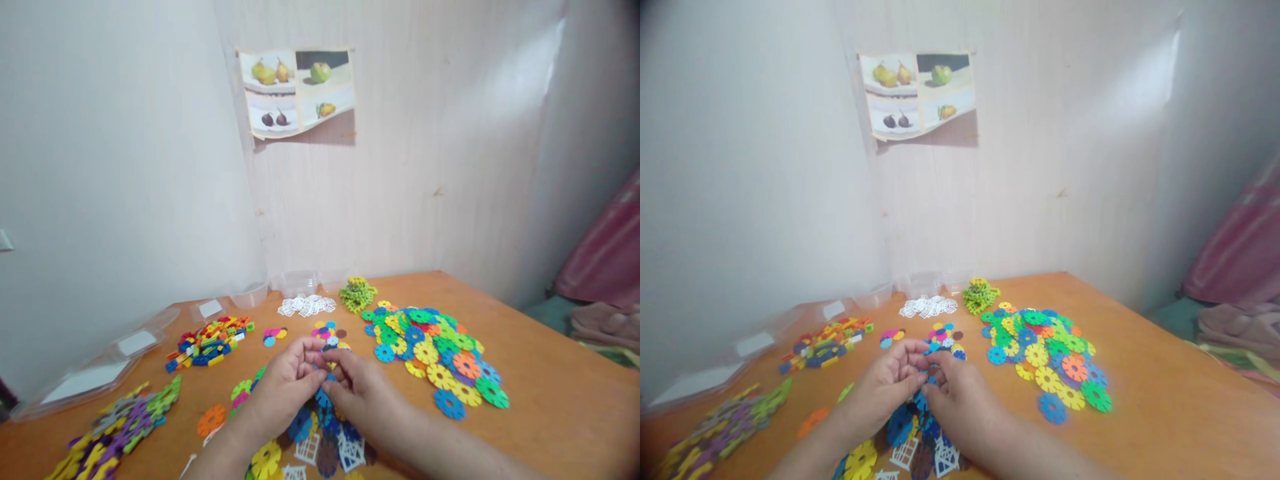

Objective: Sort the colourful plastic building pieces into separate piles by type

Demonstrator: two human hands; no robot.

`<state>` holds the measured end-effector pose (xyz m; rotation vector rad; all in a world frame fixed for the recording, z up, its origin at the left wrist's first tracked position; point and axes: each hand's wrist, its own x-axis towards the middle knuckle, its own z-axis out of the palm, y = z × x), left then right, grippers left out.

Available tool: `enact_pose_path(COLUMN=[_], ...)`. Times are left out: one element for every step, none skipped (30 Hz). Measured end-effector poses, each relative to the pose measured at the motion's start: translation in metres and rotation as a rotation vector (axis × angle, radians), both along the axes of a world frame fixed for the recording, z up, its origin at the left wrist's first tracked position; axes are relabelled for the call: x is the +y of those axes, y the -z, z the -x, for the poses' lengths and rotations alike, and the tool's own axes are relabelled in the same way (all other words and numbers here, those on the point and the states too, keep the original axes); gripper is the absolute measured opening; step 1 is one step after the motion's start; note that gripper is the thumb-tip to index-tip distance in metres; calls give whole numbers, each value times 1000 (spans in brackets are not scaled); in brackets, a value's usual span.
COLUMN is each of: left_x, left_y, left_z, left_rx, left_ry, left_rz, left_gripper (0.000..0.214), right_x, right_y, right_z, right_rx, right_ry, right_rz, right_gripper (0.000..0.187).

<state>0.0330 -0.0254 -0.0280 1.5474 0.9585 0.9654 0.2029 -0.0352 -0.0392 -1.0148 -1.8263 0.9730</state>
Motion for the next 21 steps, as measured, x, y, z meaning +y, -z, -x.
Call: enact_pose_path(left_x=[0, 1, 2, 3, 5, 6, 7, 7, 6, 5, 4, 3, 2, 1, 0, -1, -1, 0, 0, 0, 1], left_y=[2, 2, 3, 2, 0, -3, -6, -10, -14, -18, -22, -26, -29, -31, -32, -33, -33, -32, -31, -30, -29], left_z=[-2, -1, 0, 3, 7, 12, 17, 22, 27, 32, 37, 41, 46, 50, 54, 58, 62, 66, 70, 74, 77], left_rx=[-12, -12, 2, 28, 61, 100, 141, 179, 220, 260, 297, 339, 376, 405, 433, 461, 486, 508, 525, 537, 545], left_ry=[11, 1, -28, -67, -108, -146, -175, -196, -213, -229, -240, -246, -250, -245, -239, -234, -231, -229, -227, -224, -216], left_rz=[3, 0, -7, -14, -19, -24, -24, -25, -28, -32, -39, -46, -47, -50, -48, -42, -32, -19, -8, -2, -1], left_gripper=[42, 45, 48, 50, 50, 48, 45, 42, 40, 39, 38, 38, 38, 38, 39, 39, 40, 40, 40, 40, 38], right_x=[2, 4, 8, 12, 18, 25, 33, 41, 49, 57, 64, 70, 76, 80, 83, 85, 87, 89, 90, 91, 92], right_y=[0, -1, -3, -4, -6, -9, -11, -14, -17, -19, -21, -23, -24, -24, -24, -23, -22, -20, -18, -16, -14], right_z=[0, -2, -5, -11, -19, -29, -41, -55, -70, -86, -102, -116, -130, -141, -151, -158, -164, -169, -172, -174, -176], right_rx=[-5, -23, -51, -85, -124, -165, -213, -260, -319, -394, -465, -513, -546, -570, -588, -607, -627, -648, -672, -699, -727], right_ry=[6, 19, 43, 77, 120, 177, 221, 258, 312, 344, 386, 441, 496, 529, 543, 545, 538, 532, 529, 531, 537], right_rz=[19, 26, 18, -2, -34, -78, -109, -140, -159, -159, -150, -147, -129, -101, -79, -61, -45, -33, -22, -11, -2], right_gripper=[33, 32, 30, 28, 25, 21, 19, 18, 16, 15, 14, 14, 14, 13, 14, 13, 13, 13, 13, 13, 14])
